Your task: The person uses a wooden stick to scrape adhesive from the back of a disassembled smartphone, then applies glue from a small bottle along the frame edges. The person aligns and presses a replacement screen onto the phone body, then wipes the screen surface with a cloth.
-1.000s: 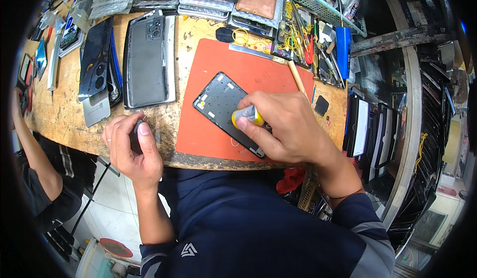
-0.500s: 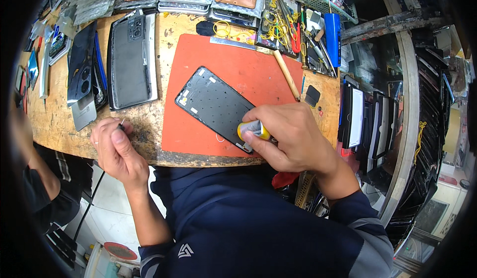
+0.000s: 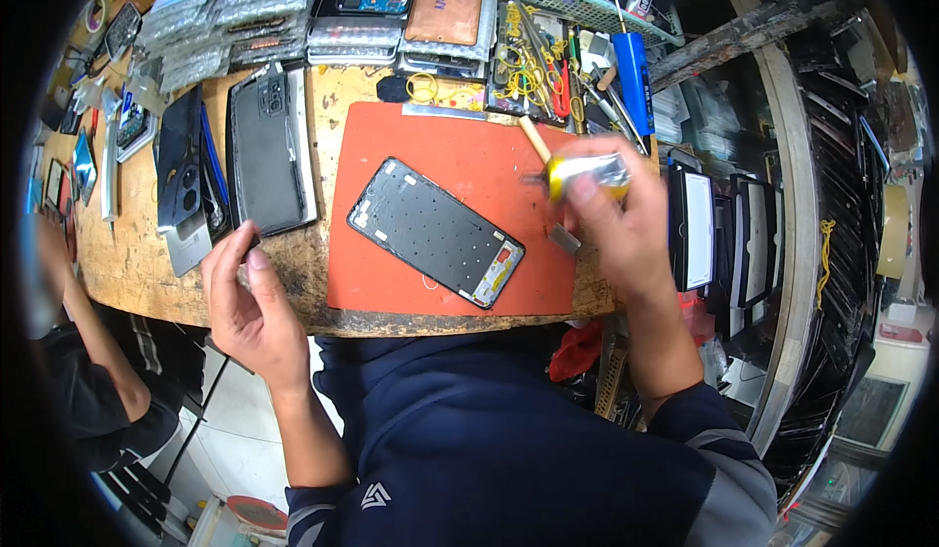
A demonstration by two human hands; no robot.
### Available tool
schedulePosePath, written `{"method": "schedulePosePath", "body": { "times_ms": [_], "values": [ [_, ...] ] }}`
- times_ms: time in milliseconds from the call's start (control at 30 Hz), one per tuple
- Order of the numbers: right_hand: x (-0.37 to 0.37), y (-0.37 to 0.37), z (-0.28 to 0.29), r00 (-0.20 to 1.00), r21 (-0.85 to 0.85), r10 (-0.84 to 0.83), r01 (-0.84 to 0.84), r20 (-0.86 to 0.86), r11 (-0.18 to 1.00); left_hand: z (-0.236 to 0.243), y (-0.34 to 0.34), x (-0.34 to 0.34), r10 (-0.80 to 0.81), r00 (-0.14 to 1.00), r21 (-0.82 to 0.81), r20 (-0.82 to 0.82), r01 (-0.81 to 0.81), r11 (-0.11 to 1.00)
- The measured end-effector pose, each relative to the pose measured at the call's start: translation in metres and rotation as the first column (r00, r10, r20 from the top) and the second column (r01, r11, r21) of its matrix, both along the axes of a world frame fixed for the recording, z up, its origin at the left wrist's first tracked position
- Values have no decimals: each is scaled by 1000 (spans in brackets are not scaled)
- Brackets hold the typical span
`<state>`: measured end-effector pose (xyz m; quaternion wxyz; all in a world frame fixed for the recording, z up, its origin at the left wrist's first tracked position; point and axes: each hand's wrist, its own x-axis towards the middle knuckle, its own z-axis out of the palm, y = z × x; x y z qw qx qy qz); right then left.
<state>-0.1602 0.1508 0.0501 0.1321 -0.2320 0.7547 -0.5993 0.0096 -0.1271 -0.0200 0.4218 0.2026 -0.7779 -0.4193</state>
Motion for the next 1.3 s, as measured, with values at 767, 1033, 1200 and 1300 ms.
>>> {"method": "schedulePosePath", "body": {
  "times_ms": [767, 1033, 1200, 1300],
  "values": [
    [-5, -78, -27, 823, 398, 392, -225, -411, 890, 32, 25, -35, -112, 940, 304, -322, 215, 928],
    [9, -28, -14, 878, 416, 350, -199, -327, 888, 26, 13, -28, -96, 941, 315, -324, 203, 927],
    [12, -19, -17, 908, 368, 273, -147, -319, 918, 30, 25, -37, -112, 952, 324, -286, 206, 923],
    [5, -13, -12, 985, 85, 49, -35, -167, 996, 39, 31, -41, -146, 944, 328, -296, 244, 913]
  ]
}}
